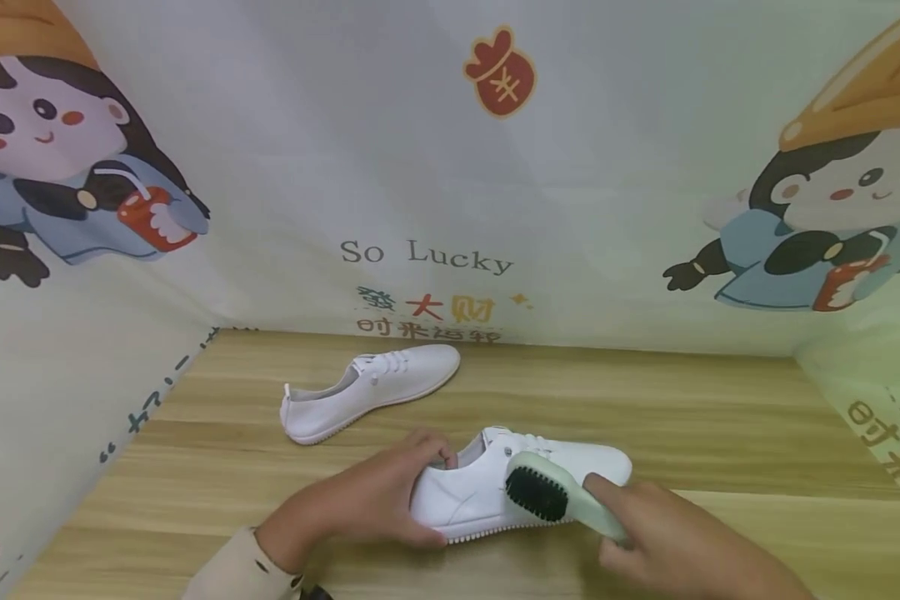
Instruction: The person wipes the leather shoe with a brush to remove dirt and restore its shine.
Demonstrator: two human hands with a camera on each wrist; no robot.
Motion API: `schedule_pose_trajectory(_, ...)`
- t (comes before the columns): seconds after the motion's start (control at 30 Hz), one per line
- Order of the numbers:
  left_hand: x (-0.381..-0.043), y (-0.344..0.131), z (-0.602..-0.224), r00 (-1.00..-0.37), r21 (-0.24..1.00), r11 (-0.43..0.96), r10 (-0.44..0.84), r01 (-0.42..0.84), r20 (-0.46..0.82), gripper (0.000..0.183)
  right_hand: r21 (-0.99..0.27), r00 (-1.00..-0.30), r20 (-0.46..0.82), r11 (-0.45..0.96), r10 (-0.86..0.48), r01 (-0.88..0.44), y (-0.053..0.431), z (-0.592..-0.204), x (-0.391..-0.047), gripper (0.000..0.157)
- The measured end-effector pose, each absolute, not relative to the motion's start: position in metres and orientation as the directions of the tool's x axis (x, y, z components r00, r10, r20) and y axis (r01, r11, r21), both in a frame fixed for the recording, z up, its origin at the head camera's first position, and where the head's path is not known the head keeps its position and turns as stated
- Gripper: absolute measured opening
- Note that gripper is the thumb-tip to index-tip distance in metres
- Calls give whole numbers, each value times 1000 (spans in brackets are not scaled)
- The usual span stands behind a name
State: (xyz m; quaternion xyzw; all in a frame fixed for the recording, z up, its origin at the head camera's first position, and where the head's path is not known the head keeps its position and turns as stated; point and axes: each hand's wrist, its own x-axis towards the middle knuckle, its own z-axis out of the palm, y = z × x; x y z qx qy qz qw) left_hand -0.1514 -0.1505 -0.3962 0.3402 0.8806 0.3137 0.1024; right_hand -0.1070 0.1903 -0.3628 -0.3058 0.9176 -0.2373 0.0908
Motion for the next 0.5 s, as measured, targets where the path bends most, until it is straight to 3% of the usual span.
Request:
schedule_pose_trajectory(0.23,-152,-149,-397,-783,651,588,621,480,16,78,-341,-777,155,705,-610,-622,191,-370,-106,36)
schedule_pose_trajectory(0.37,-150,-148,-393,-790,589,625,613,512,36,77,-254,-761,185,718,-621,-648,189,-371,-108,44)
schedule_pose_trajectory(0.5,-147,-146,-392,-801,467,698,598,543,38,76,-269,-764,159,717,-625,-643,187,-371,-109,43)
